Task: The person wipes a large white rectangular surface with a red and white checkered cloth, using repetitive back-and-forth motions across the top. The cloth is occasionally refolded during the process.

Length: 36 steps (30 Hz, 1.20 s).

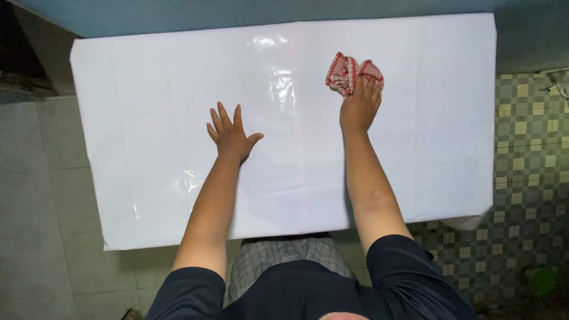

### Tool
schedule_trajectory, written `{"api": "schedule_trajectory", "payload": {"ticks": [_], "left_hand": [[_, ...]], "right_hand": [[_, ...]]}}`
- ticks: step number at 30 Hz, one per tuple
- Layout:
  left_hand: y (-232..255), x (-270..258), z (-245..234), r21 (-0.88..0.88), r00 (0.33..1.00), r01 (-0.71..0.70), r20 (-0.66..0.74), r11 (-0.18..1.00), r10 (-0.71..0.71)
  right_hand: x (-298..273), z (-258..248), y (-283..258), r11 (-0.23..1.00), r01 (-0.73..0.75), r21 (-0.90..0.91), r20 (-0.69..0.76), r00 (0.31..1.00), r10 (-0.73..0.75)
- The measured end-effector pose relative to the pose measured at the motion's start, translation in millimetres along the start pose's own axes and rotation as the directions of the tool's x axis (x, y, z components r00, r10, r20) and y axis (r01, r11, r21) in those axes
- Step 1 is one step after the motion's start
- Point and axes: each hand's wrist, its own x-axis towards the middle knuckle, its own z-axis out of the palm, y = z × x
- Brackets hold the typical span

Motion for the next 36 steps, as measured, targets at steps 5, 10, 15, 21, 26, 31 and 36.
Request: {"api": "schedule_trajectory", "payload": {"ticks": [5,10,15,21,26,31,36], "left_hand": [[-2.7,-1.2,6.1,-0.016,0.998,-0.012,0.055,1.000,0.013],[0.1,-1.2,-8.9,-0.008,0.991,-0.026,0.131,1.000,0.027],[-1.8,3.5,-6.3,0.019,0.985,-0.031,0.170,0.999,0.028],[-7.0,8.5,0.8,0.001,0.985,-0.021,0.169,1.000,0.021],[-9.1,10.7,4.1,-0.009,0.990,-0.018,0.142,1.000,0.020],[-2.3,-9.0,-14.1,-0.036,0.981,-0.041,0.190,0.998,0.047],[-3.0,-5.3,-12.2,-0.015,0.978,-0.024,0.205,1.000,0.027]], "right_hand": [[-1.6,15.8,4.2,1.000,-0.004,0.012,0.009,1.000,0.004],[-2.8,0.6,-10.0,1.000,-0.009,0.019,0.070,0.997,0.007],[-34.6,11.8,-61.6,0.985,0.162,0.051,0.010,0.987,-0.163],[-115.4,52.8,-160.6,0.795,0.592,0.133,0.069,0.794,-0.603],[-123.9,38.6,-162.3,0.775,0.620,0.124,0.213,0.746,-0.631],[-65.3,17.1,-71.7,0.888,0.458,0.045,0.058,0.886,-0.460],[-32.8,23.5,17.3,0.981,-0.006,-0.194,-0.017,1.000,0.003]]}}
